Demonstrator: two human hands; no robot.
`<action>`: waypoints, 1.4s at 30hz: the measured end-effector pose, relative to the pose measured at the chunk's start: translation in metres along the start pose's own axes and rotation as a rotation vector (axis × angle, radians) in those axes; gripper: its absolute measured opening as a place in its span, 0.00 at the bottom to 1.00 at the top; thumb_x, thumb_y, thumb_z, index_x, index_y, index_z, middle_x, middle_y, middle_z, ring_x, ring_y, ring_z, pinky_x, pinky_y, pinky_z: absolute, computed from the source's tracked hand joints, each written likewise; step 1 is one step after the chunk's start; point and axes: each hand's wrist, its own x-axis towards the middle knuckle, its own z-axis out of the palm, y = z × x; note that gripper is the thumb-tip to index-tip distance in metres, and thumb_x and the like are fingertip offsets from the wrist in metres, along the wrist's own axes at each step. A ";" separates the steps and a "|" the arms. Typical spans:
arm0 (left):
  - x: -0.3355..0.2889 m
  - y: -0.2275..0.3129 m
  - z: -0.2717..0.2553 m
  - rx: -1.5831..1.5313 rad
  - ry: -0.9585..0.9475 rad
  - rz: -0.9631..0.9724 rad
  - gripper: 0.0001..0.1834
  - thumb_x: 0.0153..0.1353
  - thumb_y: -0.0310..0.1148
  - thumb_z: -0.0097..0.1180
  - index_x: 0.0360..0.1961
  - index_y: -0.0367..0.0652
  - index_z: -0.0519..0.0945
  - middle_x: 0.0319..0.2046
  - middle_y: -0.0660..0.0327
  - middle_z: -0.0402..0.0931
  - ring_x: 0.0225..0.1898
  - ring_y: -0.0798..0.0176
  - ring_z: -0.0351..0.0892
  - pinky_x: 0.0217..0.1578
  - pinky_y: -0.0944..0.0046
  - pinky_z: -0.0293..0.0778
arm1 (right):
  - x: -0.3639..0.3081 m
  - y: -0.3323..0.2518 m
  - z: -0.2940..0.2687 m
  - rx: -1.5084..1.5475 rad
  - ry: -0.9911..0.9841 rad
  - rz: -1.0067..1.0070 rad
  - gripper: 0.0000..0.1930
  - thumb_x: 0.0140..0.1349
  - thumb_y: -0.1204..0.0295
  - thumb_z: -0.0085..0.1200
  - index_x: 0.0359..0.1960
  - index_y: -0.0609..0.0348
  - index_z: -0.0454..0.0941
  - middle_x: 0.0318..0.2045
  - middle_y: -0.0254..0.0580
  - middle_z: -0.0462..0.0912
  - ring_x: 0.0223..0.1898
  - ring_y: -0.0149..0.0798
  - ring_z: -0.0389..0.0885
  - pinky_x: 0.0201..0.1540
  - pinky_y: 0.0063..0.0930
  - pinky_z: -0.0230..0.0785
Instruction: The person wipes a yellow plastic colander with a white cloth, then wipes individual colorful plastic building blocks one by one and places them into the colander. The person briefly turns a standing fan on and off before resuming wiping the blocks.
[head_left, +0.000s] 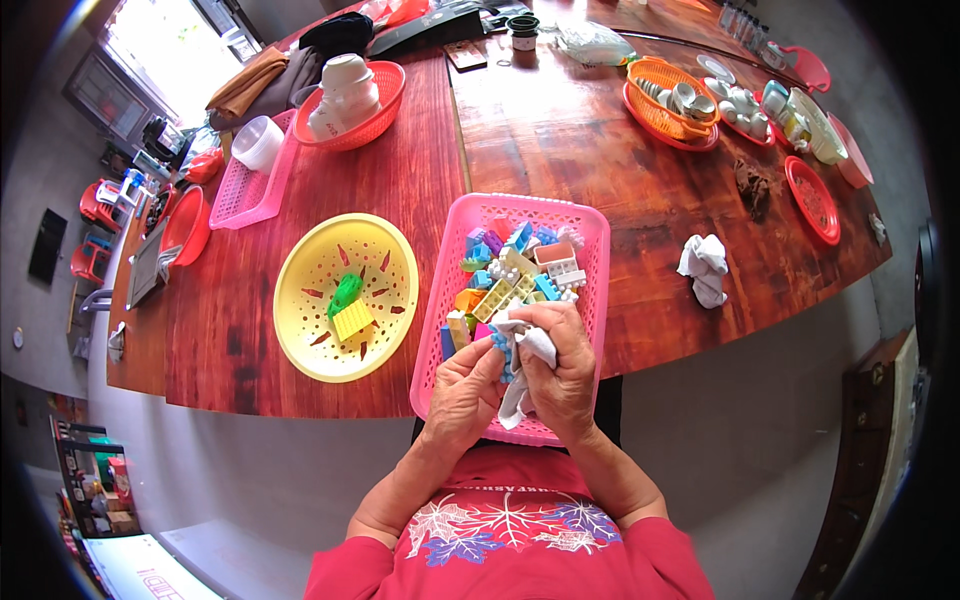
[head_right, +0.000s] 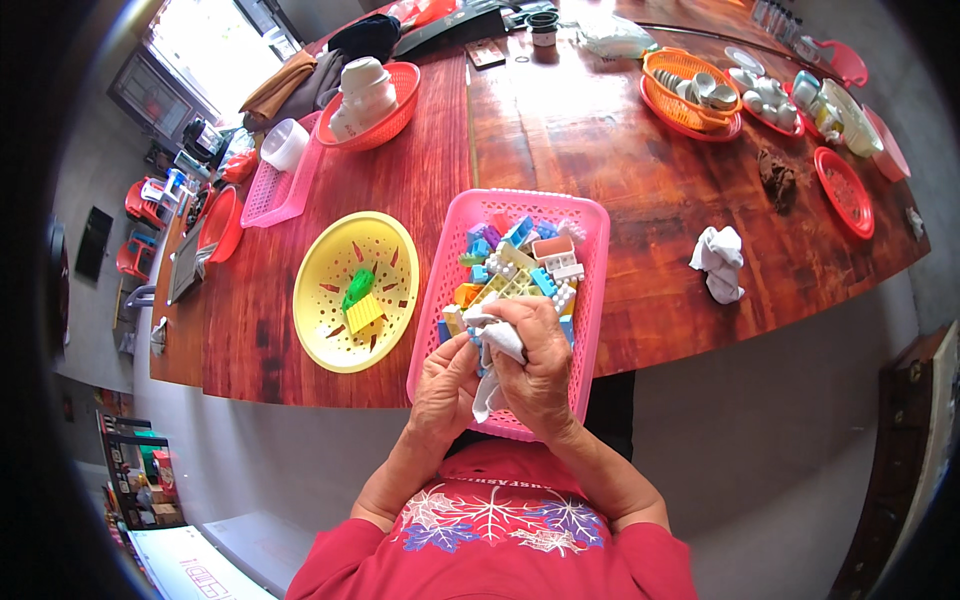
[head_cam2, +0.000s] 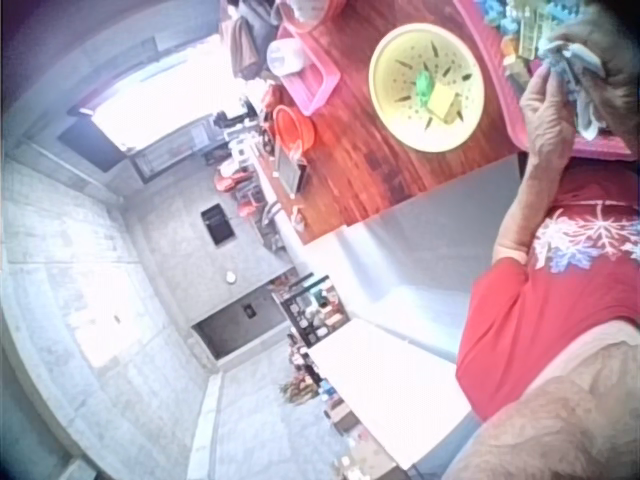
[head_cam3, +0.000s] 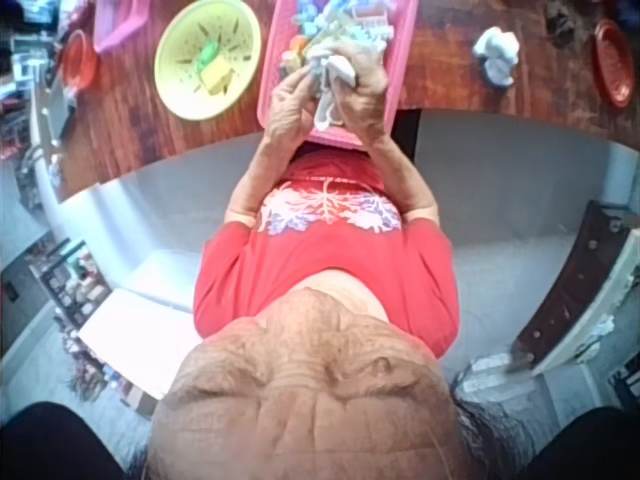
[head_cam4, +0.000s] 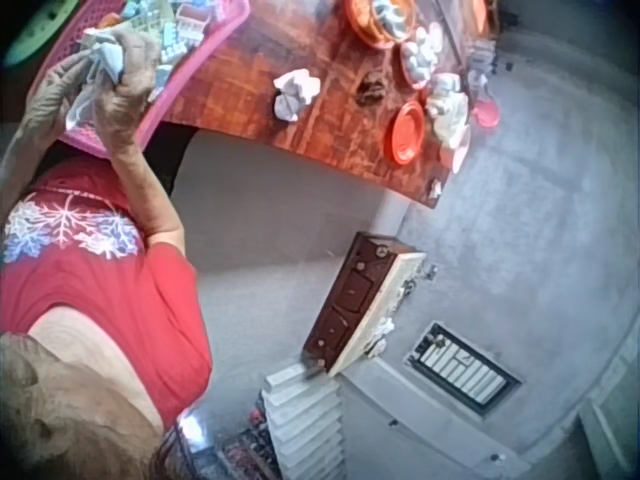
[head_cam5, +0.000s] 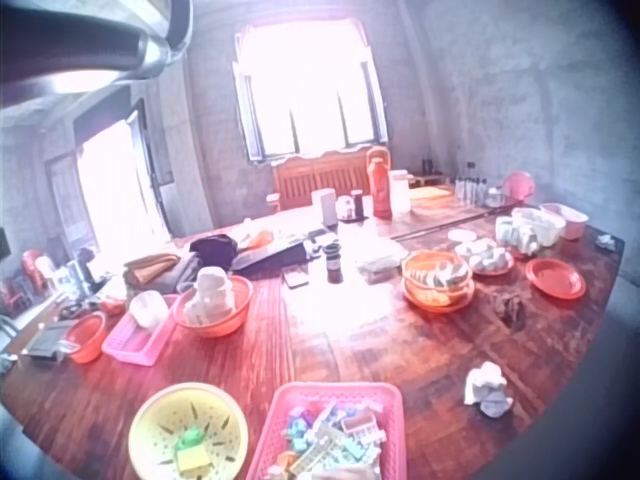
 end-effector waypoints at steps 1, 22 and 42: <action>0.001 -0.001 0.000 -0.029 0.012 0.005 0.15 0.66 0.27 0.50 0.53 0.34 0.73 0.46 0.57 0.77 0.45 0.65 0.78 0.44 0.66 0.77 | -0.001 0.000 0.000 -0.046 -0.019 -0.028 0.16 0.49 0.85 0.55 0.42 0.61 0.77 0.37 0.44 0.73 0.38 0.39 0.76 0.38 0.28 0.70; 0.002 -0.001 0.016 0.058 0.065 0.107 0.12 0.67 0.34 0.50 0.47 0.48 0.64 0.43 0.61 0.75 0.42 0.69 0.78 0.38 0.66 0.78 | 0.001 0.000 -0.010 -0.149 -0.253 -0.159 0.25 0.41 0.81 0.64 0.46 0.61 0.79 0.37 0.45 0.74 0.39 0.42 0.77 0.38 0.30 0.73; -0.006 -0.005 0.018 0.769 0.257 0.390 0.33 0.66 0.64 0.25 0.37 0.43 0.67 0.33 0.63 0.72 0.35 0.72 0.70 0.40 0.69 0.68 | -0.016 -0.009 -0.005 -0.304 -0.333 -0.224 0.31 0.38 0.83 0.63 0.51 0.65 0.75 0.41 0.49 0.71 0.42 0.46 0.74 0.38 0.33 0.74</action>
